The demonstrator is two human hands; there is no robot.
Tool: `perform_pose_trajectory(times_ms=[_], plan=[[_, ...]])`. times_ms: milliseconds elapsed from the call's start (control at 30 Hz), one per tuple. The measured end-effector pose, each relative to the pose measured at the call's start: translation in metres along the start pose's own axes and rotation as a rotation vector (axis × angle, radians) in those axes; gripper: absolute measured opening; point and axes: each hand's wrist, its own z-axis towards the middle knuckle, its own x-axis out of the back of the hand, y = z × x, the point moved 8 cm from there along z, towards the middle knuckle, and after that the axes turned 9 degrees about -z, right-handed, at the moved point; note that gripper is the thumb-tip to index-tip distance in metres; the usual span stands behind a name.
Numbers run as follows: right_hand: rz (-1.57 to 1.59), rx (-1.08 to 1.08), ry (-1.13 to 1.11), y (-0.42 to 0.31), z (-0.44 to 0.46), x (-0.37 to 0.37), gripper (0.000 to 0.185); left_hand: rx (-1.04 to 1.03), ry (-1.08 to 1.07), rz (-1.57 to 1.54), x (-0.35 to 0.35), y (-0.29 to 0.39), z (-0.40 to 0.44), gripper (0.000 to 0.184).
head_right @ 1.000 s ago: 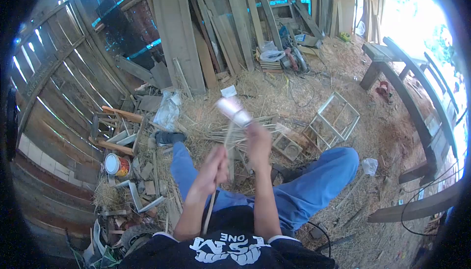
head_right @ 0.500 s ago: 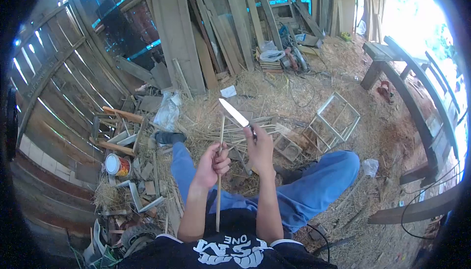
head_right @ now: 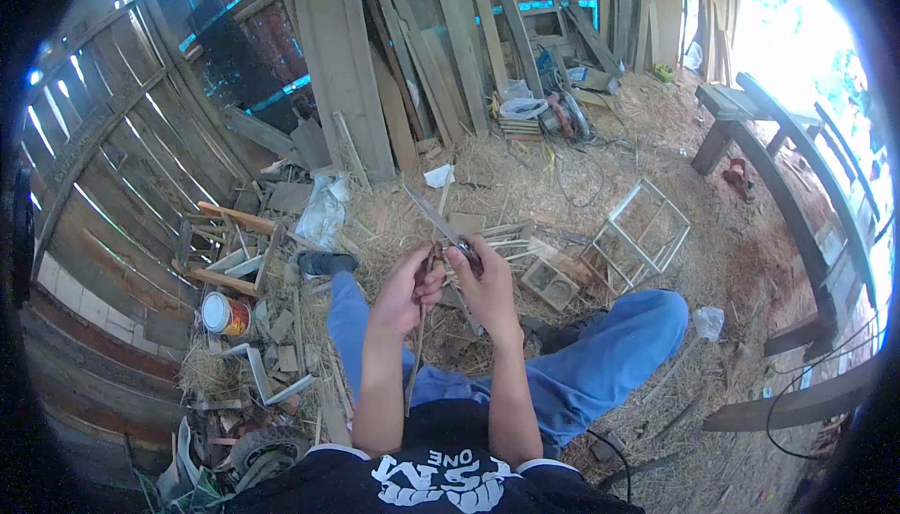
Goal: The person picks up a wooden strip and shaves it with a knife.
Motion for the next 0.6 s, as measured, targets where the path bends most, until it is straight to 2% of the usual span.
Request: perform_pose_trajectory(times_ms=[100, 200, 300, 400, 500, 600], plan=[[0.105, 0.000, 0.028, 0.000, 0.000, -0.001, 0.028, -0.030, 0.000, 0.054, -0.005, 0.000, 0.006, 0.022], [0.180, -0.066, -0.043, -0.006, -0.003, 0.003, 0.023, -0.064, 0.043, 0.177, -0.008, -0.003, -0.004, 0.022], [0.215, -0.021, 0.001, -0.004, -0.001, 0.004, 0.018, -0.069, 0.079, 0.275, -0.005, -0.010, -0.016, 0.022], [0.199, -0.067, -0.040, 0.001, -0.002, 0.002, 0.015, -0.081, 0.072, 0.321, 0.003, -0.016, -0.019, 0.022], [0.271, -0.111, 0.049, 0.005, -0.001, 0.002, 0.015, -0.097, 0.044, 0.344, 0.004, -0.017, -0.020, 0.022], [0.138, -0.096, 0.124, -0.004, 0.001, 0.018, 0.017, -0.114, 0.002, 0.449, 0.008, -0.017, -0.019, 0.021]])
